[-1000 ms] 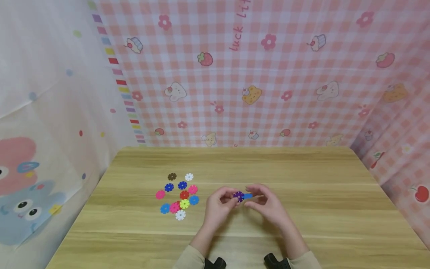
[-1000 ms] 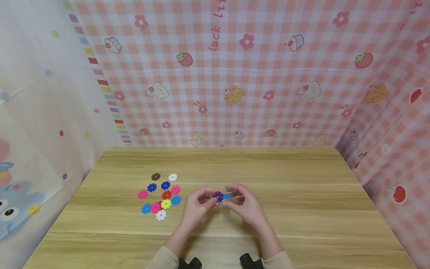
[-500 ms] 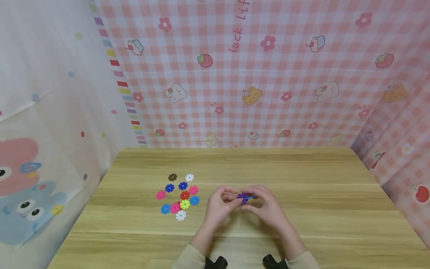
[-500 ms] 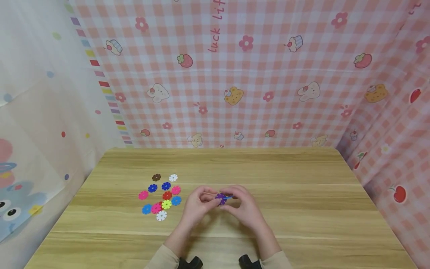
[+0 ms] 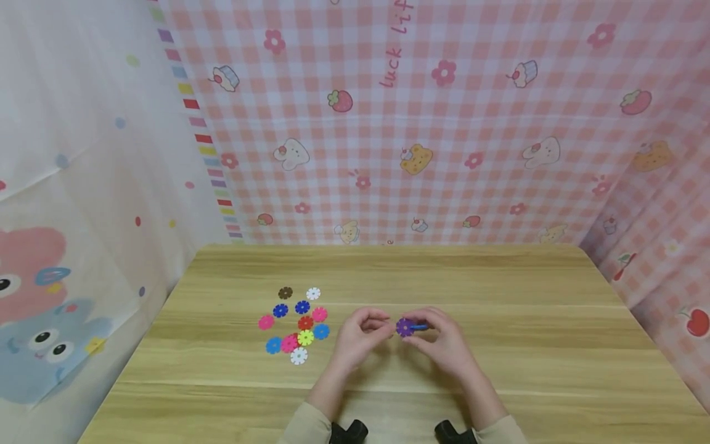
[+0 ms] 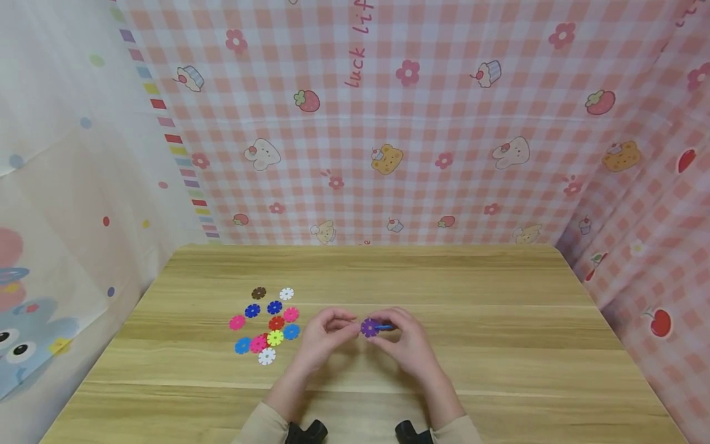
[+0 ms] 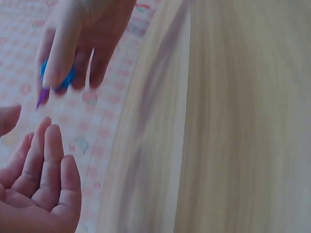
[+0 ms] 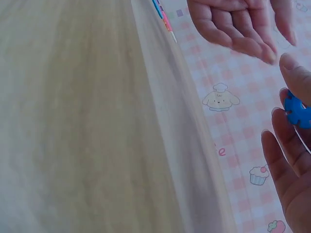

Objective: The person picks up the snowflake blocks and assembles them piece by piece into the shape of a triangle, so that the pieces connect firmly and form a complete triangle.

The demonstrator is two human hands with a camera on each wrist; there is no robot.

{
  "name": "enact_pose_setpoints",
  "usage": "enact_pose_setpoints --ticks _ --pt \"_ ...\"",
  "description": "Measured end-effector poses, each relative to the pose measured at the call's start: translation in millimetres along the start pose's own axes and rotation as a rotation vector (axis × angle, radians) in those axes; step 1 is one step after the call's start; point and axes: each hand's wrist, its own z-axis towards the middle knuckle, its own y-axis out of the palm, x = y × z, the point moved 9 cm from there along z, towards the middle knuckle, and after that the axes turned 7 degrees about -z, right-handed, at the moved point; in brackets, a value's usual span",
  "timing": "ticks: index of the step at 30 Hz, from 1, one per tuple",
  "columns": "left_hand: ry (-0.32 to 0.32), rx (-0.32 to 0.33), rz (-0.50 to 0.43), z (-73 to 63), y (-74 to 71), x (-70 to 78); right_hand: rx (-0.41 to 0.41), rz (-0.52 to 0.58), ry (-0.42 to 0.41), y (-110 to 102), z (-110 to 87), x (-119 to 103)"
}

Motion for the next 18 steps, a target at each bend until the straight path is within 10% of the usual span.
enact_pose_setpoints --ticks 8,18 --pt "0.051 0.034 0.237 -2.2 -51.3 8.4 0.002 -0.007 0.086 -3 -0.4 7" --pt "0.001 0.09 0.313 -14.7 -121.4 5.0 -0.042 -0.009 0.117 -4 -2.5 10"
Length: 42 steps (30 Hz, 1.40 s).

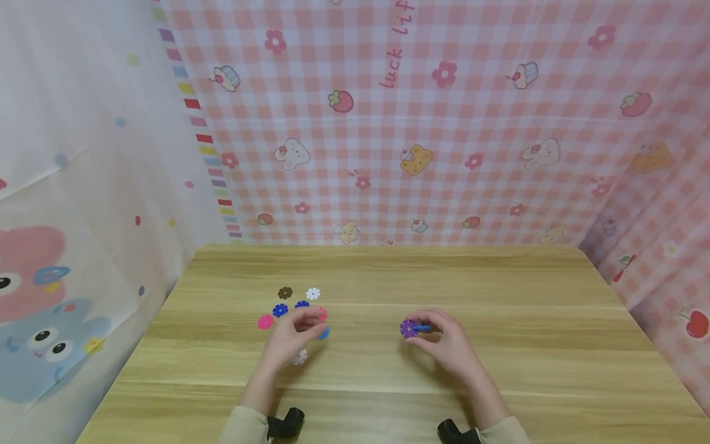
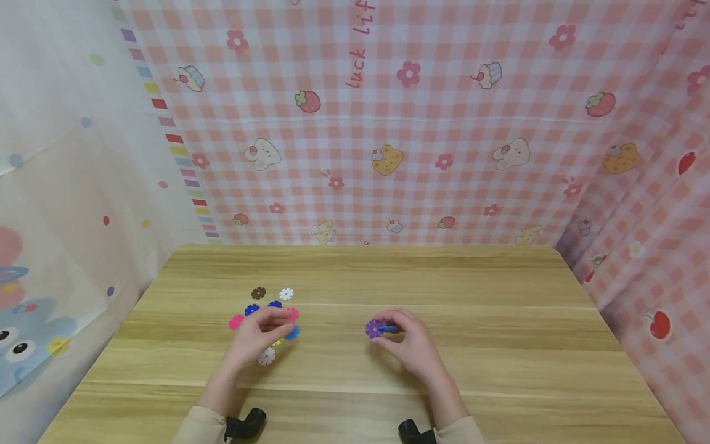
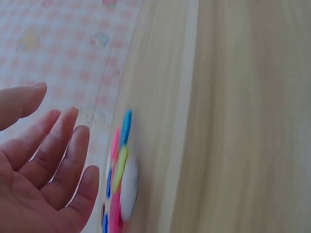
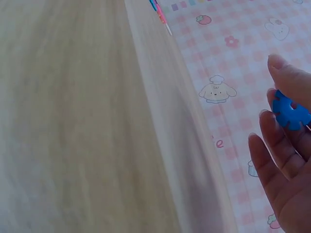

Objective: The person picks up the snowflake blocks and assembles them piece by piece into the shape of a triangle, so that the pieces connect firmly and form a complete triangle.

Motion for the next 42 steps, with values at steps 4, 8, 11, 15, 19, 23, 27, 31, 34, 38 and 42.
enact_pose_setpoints --ticks 4,8,11,15,19,23,27,31,34,38,42 --pt "-0.012 -0.007 0.033 -3.9 -19.2 -4.4 -0.024 -0.01 0.018 1 -1.8 4" --pt "-0.008 -0.002 0.065 -7.3 -37.7 -7.5 -0.039 -0.021 0.006 -1 -3.5 8" --pt "-0.022 -0.006 0.074 -10.8 -50.3 -11.9 -0.046 -0.023 0.009 -3 -4.6 11" --pt "-0.038 -0.033 0.075 -15.1 -62.7 -19.5 -0.052 -0.016 0.034 -8 -5.5 16" --pt "-0.047 -0.059 0.086 -19.9 -71.5 -26.3 -0.058 -0.012 0.033 -11 -6.0 17" --pt "-0.068 -0.059 0.117 -23.8 -79.3 -32.4 -0.064 -0.005 0.028 -13 -5.4 17" --pt "-0.047 -0.076 0.168 -25.1 -83.9 -35.6 -0.069 0.013 0.044 -14 -5.0 19" --pt "-0.016 -0.1 0.208 -25.9 -86.0 -37.3 -0.067 0.012 0.037 -15 -4.9 18" --pt "0.009 -0.12 0.228 -27.0 -86.4 -37.8 -0.064 0.007 0.032 -15 -4.9 19" --pt "0.019 -0.131 0.251 -27.6 -87.1 -39.7 -0.067 0.006 0.036 -14 -5.0 21" --pt "0.003 -0.128 0.259 -26.5 -87.6 -43.8 -0.07 0.002 0.031 -14 -4.9 22"
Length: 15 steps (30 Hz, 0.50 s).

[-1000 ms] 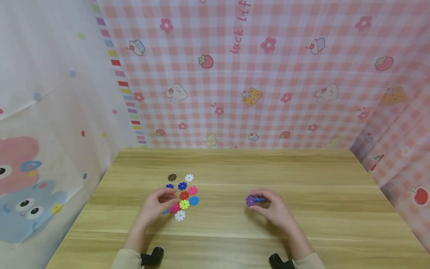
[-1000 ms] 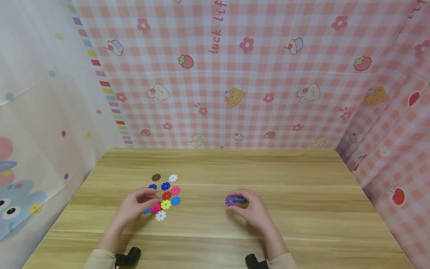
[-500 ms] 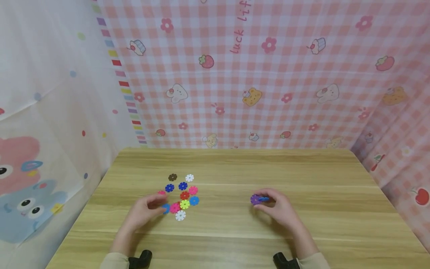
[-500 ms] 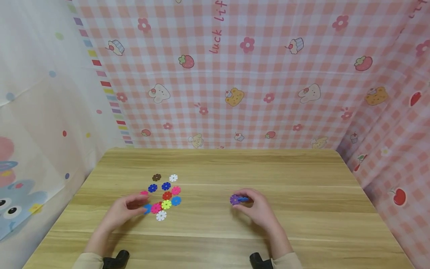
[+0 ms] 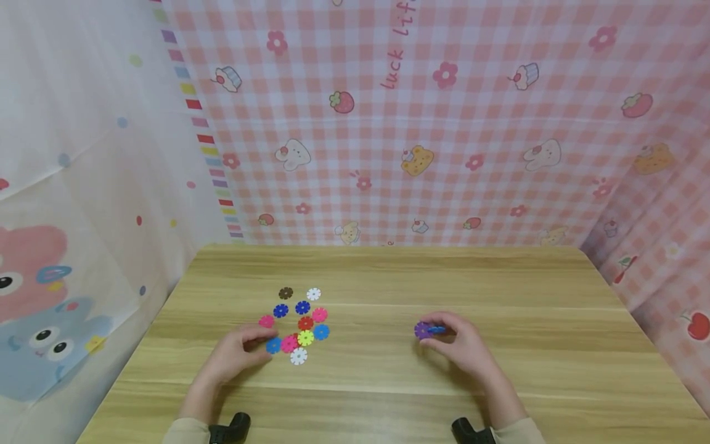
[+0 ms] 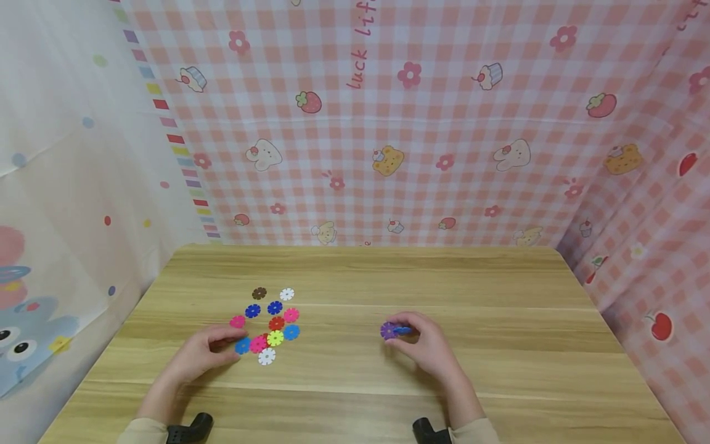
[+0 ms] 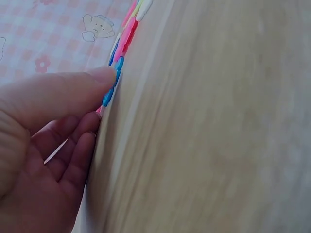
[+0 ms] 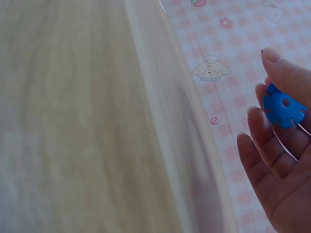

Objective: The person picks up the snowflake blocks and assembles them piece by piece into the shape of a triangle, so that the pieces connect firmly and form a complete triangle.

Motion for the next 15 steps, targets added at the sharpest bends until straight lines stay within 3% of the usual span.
enact_pose_setpoints --ticks 15 --pt "-0.03 -0.004 0.048 4.7 4.1 -5.6 -0.016 -0.007 0.025 3.9 0.0 -2.8"
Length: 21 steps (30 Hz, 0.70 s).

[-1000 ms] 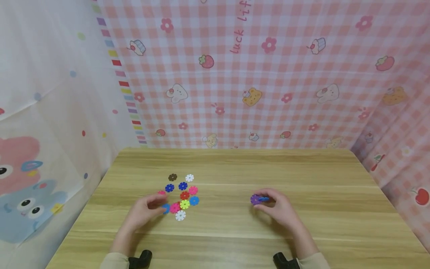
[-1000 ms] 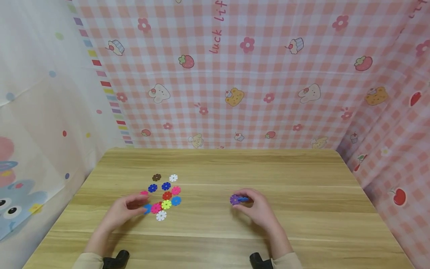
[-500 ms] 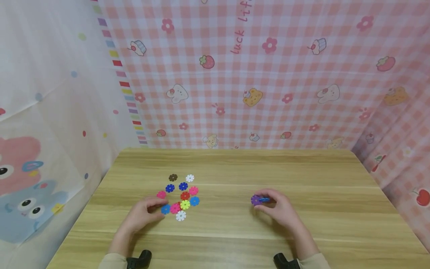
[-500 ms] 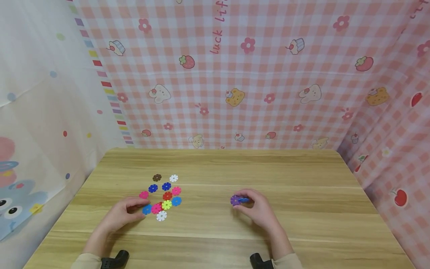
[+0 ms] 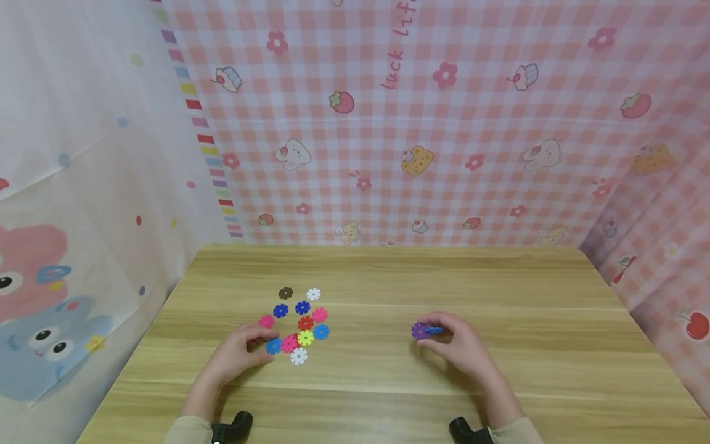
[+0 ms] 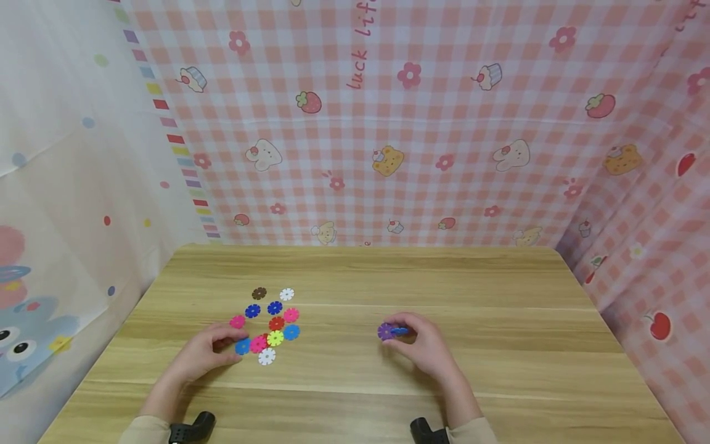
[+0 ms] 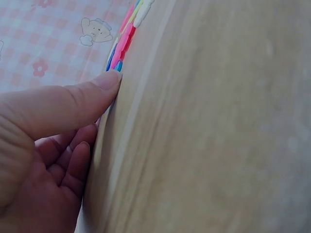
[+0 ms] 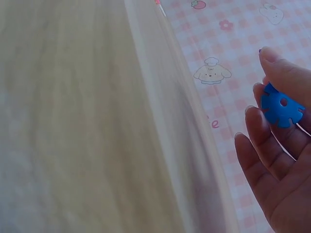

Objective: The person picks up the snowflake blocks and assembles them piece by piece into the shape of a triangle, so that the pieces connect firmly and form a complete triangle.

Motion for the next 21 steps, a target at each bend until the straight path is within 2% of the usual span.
enact_pose_setpoints --ticks 10,17,21 --pt "0.01 -0.011 -0.044 -2.3 0.2 6.6 -0.02 0.031 0.011 3.4 -1.3 1.3" --pt "-0.015 0.011 -0.049 -1.8 -0.8 1.4 -0.013 0.018 0.012 3.9 -2.6 1.1" --pt "0.011 0.026 -0.095 -3.5 -2.5 2.2 -0.011 0.023 0.008 3.8 -3.3 0.6"
